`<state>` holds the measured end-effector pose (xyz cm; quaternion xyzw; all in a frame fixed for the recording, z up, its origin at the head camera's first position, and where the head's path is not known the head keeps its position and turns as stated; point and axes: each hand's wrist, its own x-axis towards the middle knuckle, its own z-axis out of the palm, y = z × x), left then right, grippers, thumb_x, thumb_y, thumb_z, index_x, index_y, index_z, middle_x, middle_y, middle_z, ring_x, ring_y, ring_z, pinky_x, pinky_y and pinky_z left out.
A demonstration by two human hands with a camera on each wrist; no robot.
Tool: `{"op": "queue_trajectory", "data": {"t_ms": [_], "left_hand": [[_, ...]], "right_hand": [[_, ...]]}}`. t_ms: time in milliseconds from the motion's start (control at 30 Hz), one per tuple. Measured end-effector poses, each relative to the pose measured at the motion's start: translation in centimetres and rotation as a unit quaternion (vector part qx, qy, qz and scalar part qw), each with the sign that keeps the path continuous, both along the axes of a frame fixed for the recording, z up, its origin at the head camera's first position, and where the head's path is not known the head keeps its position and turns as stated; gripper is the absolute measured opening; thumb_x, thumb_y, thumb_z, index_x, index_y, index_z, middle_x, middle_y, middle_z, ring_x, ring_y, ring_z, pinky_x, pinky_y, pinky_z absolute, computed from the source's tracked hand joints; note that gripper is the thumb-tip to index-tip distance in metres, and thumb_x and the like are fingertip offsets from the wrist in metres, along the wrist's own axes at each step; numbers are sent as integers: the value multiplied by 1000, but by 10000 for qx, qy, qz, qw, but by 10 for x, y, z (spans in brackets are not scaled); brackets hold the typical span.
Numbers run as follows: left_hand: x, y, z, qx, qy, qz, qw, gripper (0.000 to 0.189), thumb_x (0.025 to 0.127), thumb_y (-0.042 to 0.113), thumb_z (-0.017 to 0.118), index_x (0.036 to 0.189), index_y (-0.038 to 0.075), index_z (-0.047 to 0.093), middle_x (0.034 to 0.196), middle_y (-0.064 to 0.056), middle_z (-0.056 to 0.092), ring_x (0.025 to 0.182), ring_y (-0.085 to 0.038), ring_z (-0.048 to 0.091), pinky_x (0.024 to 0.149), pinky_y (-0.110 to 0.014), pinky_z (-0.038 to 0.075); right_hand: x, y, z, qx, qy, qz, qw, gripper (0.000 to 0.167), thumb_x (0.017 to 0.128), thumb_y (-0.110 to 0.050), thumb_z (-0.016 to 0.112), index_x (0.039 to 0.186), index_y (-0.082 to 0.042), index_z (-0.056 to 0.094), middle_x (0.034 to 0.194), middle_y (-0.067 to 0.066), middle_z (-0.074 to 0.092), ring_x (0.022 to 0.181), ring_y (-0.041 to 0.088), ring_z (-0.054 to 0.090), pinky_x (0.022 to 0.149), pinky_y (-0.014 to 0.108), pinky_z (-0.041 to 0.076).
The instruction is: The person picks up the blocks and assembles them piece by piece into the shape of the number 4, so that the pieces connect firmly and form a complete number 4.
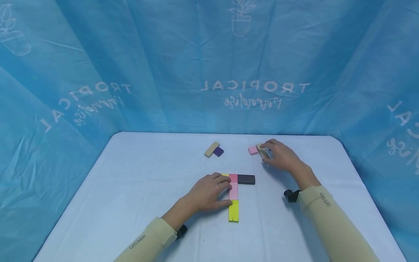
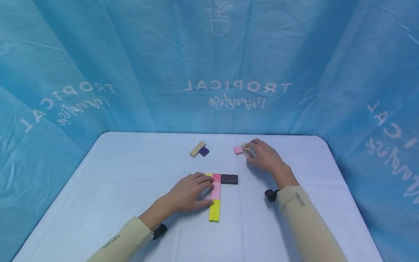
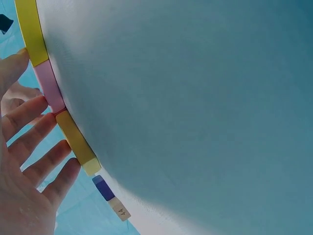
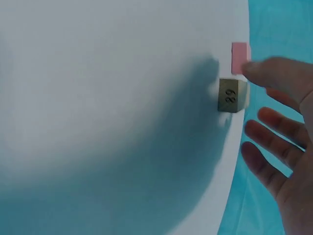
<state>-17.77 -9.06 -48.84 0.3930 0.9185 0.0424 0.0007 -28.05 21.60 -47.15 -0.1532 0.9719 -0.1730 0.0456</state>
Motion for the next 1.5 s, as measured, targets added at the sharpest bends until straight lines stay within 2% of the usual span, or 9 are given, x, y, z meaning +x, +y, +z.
{"op": "queue_trajectory", "data": {"t_ms": [267,633,833,967,1233,1500], "left_hand": [[0,0,0,-31,-6,-8,10000,54,86,61,58,126,26,61,134,8,52,125,-15,43,100,-36,41],[-1,-1,0,20,23,-43,10000,53,86,60,59,126,25,62,133,7,52,125,-15,44,100,-36,41],[0,-1,-1,25,27,-44,10000,53,86,60,59,126,25,62,133,7,52,125,-15,43,100,-36,41],[0,-1,-1,11,8,-16,10000,53,86,60,58,126,26,61,134,7,52,125,-15,43,100,-36,41],[-1,-1,-1,-14,4,-5,10000,53,86,61,58,126,26,61,134,8,52,125,-15,43,100,-36,41],[-1,-1,-1,-72,19,-10,10000,53,86,61,57,126,26,62,134,7,52,125,-15,43,100,-36,42]], "right_hand": [[-8,2,4,32,-385,35,9992,57,80,-25,78,131,-10,59,139,17,44,127,37,41,101,56,36],[-14,-1,1,-25,-307,196,9993,55,78,-25,79,129,-12,61,140,15,45,129,36,39,102,55,35],[-17,0,-8,-109,-461,168,9987,56,78,-21,80,129,-11,60,143,17,43,131,38,38,103,55,33],[-18,0,-12,-94,-492,198,9985,58,77,-21,80,131,-11,59,147,14,40,133,36,35,105,53,32],[-19,-4,-5,34,-721,149,9973,57,80,-12,75,134,-12,56,147,13,40,133,36,35,105,56,30],[-20,-6,-6,118,-625,102,9979,56,78,-13,77,131,-12,58,143,13,45,129,35,40,104,55,33]]}}
